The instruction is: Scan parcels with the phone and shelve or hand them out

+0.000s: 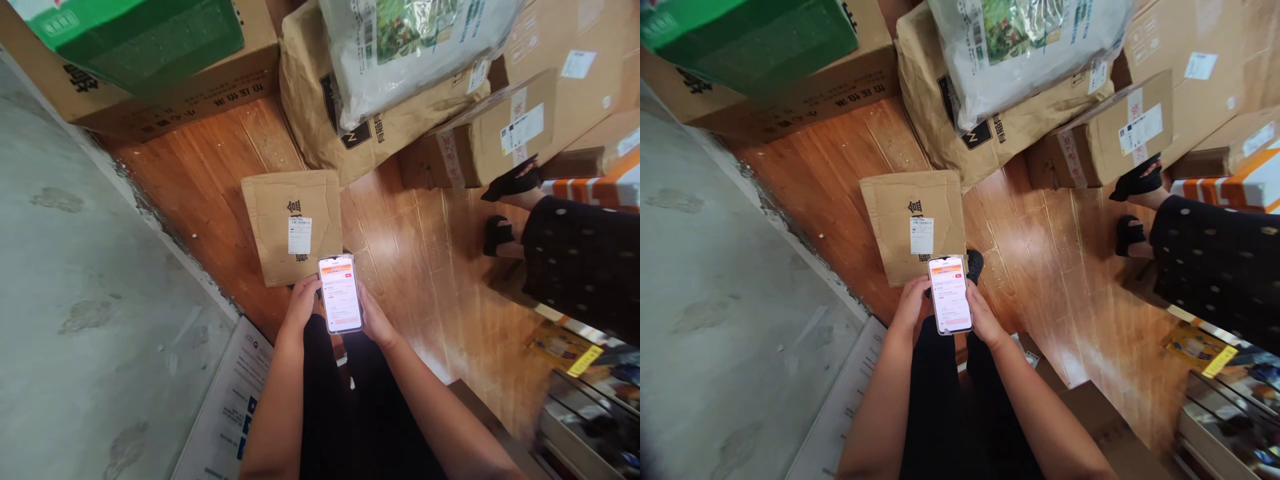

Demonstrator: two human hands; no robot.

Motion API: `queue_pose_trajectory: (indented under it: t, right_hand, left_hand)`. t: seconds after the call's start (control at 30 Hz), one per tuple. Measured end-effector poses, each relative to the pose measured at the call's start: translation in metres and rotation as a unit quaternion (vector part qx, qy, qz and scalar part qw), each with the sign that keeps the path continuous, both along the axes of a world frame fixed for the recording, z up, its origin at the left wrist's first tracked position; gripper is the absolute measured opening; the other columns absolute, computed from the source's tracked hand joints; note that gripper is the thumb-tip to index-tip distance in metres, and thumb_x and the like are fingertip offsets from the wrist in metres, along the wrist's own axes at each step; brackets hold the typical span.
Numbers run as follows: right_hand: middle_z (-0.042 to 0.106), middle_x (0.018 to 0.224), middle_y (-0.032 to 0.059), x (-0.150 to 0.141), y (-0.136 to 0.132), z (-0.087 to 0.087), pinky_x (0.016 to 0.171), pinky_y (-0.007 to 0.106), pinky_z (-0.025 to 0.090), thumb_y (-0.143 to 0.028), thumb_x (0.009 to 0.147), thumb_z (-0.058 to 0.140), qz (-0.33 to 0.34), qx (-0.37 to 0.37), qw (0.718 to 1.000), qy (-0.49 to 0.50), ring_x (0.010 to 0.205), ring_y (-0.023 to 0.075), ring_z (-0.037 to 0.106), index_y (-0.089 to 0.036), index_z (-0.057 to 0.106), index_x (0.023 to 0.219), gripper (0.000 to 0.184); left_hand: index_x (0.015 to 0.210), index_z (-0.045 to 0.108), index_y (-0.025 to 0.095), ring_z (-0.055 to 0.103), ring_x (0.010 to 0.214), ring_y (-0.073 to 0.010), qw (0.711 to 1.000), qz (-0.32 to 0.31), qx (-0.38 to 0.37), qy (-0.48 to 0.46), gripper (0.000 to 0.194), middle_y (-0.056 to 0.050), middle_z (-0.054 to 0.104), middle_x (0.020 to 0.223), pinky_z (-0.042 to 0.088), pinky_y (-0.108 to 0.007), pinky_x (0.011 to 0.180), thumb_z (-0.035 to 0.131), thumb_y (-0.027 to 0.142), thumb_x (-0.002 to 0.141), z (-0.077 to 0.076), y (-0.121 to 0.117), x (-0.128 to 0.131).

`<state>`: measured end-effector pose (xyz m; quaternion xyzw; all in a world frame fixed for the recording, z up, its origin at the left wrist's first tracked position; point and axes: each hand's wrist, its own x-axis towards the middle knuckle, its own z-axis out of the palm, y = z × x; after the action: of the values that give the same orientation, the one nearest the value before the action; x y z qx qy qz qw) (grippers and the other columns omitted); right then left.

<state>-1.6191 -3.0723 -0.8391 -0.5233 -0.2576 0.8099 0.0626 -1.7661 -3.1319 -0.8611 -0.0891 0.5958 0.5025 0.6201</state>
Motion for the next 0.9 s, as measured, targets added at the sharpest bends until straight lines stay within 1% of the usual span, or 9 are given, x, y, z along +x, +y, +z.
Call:
queue_pose_trajectory:
  t: [0.17, 0.23, 0.37, 0.47, 0.53, 0.63, 0.7, 0.83, 0.9]
  right_hand:
    - [0.065, 0.120, 0.0055, 0.000, 0.002, 0.000, 0.100, 0.045, 0.044, -0.062, 0.088, 0.049, -0.009, -0.004, 1.000, -0.013, 0.114, 0.0260, 0.059, -0.026, 0.057, 0.119, 0.048]
    - [0.065, 0.118, 0.0063, -0.001, 0.004, 0.001, 0.098, 0.046, 0.046, -0.064, 0.087, 0.049, -0.009, -0.011, 1.000, -0.016, 0.112, 0.0266, 0.060, -0.025, 0.056, 0.119, 0.051]
    - [0.067, 0.114, 0.0065, 0.000, 0.004, -0.001, 0.092, 0.045, 0.049, -0.064, 0.086, 0.051, -0.012, -0.019, 1.000, -0.008, 0.108, 0.0267, 0.062, -0.025, 0.058, 0.115, 0.049]
    - [0.066, 0.119, 0.0059, 0.003, 0.003, -0.003, 0.094, 0.044, 0.047, -0.061, 0.087, 0.052, -0.013, -0.005, 1.000, -0.012, 0.111, 0.0262, 0.061, -0.026, 0.058, 0.117, 0.047]
    - [0.064, 0.121, 0.0056, 0.005, 0.002, 0.000, 0.096, 0.043, 0.046, -0.061, 0.087, 0.053, -0.010, 0.004, 1.000, -0.023, 0.114, 0.0259, 0.059, -0.027, 0.058, 0.119, 0.047]
    - [0.065, 0.119, 0.0058, 0.006, 0.005, 0.013, 0.095, 0.041, 0.045, -0.061, 0.086, 0.054, -0.015, 0.004, 1.000, -0.009, 0.117, 0.0248, 0.057, -0.027, 0.057, 0.120, 0.047]
    - [0.066, 0.116, 0.0063, 0.007, 0.008, 0.027, 0.092, 0.039, 0.046, -0.060, 0.087, 0.054, -0.023, -0.003, 1.000, 0.013, 0.112, 0.0237, 0.059, -0.026, 0.056, 0.120, 0.047]
    - [0.066, 0.114, 0.0064, 0.009, 0.015, 0.060, 0.083, 0.034, 0.048, -0.058, 0.087, 0.056, -0.049, -0.009, 0.998, 0.044, 0.101, 0.0205, 0.063, -0.024, 0.055, 0.121, 0.048]
    - [0.066, 0.113, 0.0066, 0.011, 0.017, 0.077, 0.082, 0.033, 0.047, -0.058, 0.086, 0.058, -0.060, -0.008, 0.997, 0.053, 0.100, 0.0203, 0.063, -0.024, 0.054, 0.121, 0.050]
  left_hand:
    - [0.081, 0.075, 0.018, 0.063, 0.084, -0.0192, 0.999, -0.033, 0.034, -0.005, 0.022, -0.002, 0.074, 0.085, 0.045, -0.027, 0.080, 0.056, 0.018, 0.069, 0.001, 0.000, -0.004]
    - [0.082, 0.075, 0.018, 0.062, 0.081, -0.0184, 0.998, -0.046, 0.033, -0.006, 0.022, -0.002, 0.073, 0.083, 0.045, -0.026, 0.077, 0.057, 0.017, 0.068, 0.000, -0.002, -0.004]
    - [0.083, 0.075, 0.018, 0.063, 0.082, -0.0193, 0.998, -0.049, 0.024, -0.014, 0.021, -0.002, 0.073, 0.086, 0.046, -0.028, 0.078, 0.062, 0.019, 0.068, -0.001, -0.003, -0.003]
    - [0.085, 0.076, 0.019, 0.064, 0.084, -0.0212, 0.999, -0.046, 0.008, -0.003, 0.022, -0.003, 0.074, 0.087, 0.047, -0.029, 0.080, 0.064, 0.021, 0.067, 0.001, -0.003, -0.002]
    - [0.083, 0.077, 0.020, 0.065, 0.085, -0.0232, 1.000, -0.027, -0.004, -0.004, 0.022, -0.003, 0.075, 0.088, 0.048, -0.031, 0.080, 0.064, 0.022, 0.065, 0.005, -0.002, -0.003]
    - [0.081, 0.078, 0.019, 0.066, 0.089, -0.0271, 1.000, -0.009, 0.001, -0.016, 0.025, -0.004, 0.076, 0.090, 0.049, -0.034, 0.083, 0.064, 0.025, 0.061, 0.017, 0.001, -0.004]
    - [0.083, 0.078, 0.018, 0.065, 0.096, -0.0290, 0.999, -0.015, 0.021, -0.022, 0.028, -0.005, 0.076, 0.094, 0.048, -0.036, 0.090, 0.063, 0.028, 0.061, 0.029, 0.005, -0.005]
    - [0.090, 0.078, 0.017, 0.061, 0.111, -0.0309, 0.998, -0.022, 0.054, -0.028, 0.033, -0.007, 0.075, 0.102, 0.040, -0.040, 0.104, 0.064, 0.032, 0.064, 0.066, 0.011, -0.002]
    - [0.095, 0.077, 0.018, 0.059, 0.116, -0.0302, 0.999, 0.010, 0.032, -0.042, 0.035, -0.006, 0.074, 0.105, 0.039, -0.040, 0.107, 0.065, 0.035, 0.066, 0.086, 0.012, 0.005]
